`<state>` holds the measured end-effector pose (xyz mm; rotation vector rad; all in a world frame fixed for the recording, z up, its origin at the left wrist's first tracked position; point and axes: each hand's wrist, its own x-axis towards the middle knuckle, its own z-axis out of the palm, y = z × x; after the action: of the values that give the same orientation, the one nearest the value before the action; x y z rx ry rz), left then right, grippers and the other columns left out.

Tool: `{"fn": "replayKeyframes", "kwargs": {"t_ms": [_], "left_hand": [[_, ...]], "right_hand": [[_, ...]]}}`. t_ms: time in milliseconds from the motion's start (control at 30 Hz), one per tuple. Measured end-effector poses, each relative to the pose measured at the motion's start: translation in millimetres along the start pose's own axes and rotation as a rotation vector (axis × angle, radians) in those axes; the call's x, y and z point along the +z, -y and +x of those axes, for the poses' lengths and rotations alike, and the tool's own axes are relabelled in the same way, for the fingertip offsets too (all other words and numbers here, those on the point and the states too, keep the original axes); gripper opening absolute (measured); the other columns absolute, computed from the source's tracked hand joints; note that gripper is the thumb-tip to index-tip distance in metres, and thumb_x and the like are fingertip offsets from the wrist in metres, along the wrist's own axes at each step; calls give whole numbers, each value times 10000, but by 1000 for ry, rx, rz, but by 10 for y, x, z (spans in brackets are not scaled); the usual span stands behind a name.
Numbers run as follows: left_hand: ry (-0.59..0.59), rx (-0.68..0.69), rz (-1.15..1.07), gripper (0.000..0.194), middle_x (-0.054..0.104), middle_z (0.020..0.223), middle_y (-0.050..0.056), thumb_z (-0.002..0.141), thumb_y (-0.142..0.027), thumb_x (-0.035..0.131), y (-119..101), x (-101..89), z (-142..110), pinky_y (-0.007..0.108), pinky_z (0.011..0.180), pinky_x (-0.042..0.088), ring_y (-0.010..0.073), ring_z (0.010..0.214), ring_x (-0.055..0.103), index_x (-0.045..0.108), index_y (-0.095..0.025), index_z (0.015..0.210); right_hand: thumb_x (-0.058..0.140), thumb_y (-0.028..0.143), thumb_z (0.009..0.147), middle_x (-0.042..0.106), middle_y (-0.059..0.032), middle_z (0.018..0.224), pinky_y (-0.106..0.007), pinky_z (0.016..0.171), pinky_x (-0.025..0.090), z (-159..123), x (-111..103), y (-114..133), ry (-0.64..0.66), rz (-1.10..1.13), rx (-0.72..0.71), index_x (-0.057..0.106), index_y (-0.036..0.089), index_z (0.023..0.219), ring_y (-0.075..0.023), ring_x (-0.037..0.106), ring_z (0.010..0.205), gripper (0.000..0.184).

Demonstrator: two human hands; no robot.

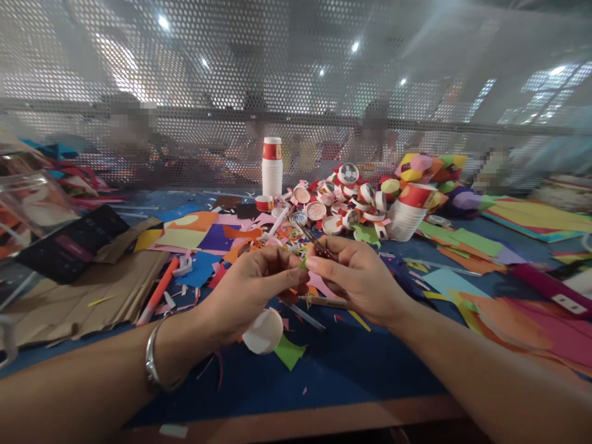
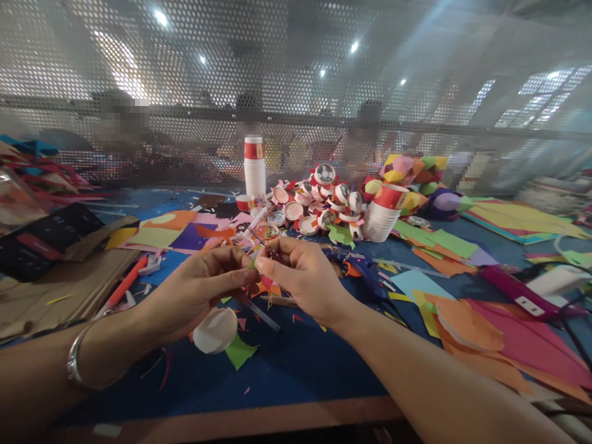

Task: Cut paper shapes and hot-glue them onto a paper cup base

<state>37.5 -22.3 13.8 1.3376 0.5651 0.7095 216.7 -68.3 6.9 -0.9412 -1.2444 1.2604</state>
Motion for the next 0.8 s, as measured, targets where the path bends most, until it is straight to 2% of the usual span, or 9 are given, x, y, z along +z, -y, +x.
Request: {"fn": "replayKeyframes", "kwargs": {"t_ms": [100, 233, 433, 567, 667, 800], "left_hand": [[-3, -43, -23, 149, 656, 708, -13, 835, -236, 755, -18, -19, -3, 172, 613, 480, 70, 652, 608, 649, -145, 784], [-52, -80, -109, 126, 688, 711, -15, 828, -179, 754, -40, -59, 9, 169, 632, 509, 77, 659, 657, 635, -151, 799], [-104, -70, -191, 119, 729, 735, -16, 807, -106, 751, -69, -125, 49, 163, 644, 540, 84, 665, 700, 648, -157, 835], [-121, -43, -146, 126, 726, 715, -15, 777, -143, 789, -99, -156, 58, 159, 628, 536, 82, 637, 693, 663, -148, 778], [-137, -17, -135, 152, 730, 712, -11, 762, -178, 809, -114, -178, 70, 169, 648, 538, 83, 640, 689, 661, -149, 747], [-145, -4, -124, 130, 726, 704, -15, 751, -162, 802, -120, -202, 89, 149, 614, 503, 65, 621, 660, 673, -151, 739]], "right_hand": [[784, 359, 825, 520, 64, 655, -181, 516, 496, 7, 2, -16, 12, -10, -35, 629, 179, 828, -50, 399, 522, 237], [749, 375, 866, 403, 109, 549, -181, 484, 469, 5, 1, 2, -6, 7, -10, 640, 190, 848, -35, 250, 445, 216], [704, 494, 892, 296, 123, 519, -155, 423, 321, -27, -33, 50, 15, -25, 53, 651, 202, 922, -35, 190, 442, 299], [617, 532, 945, 285, 108, 520, -187, 397, 154, -16, -64, 17, 49, -76, -43, 661, 188, 921, -40, 196, 433, 348], [611, 524, 951, 301, 100, 530, -207, 409, 157, -2, -85, 9, 53, -126, -78, 659, 182, 915, -48, 214, 449, 347], [641, 540, 920, 291, 97, 562, -188, 414, 206, -5, -79, 57, 39, -238, -18, 625, 190, 868, -55, 224, 477, 354]]}}
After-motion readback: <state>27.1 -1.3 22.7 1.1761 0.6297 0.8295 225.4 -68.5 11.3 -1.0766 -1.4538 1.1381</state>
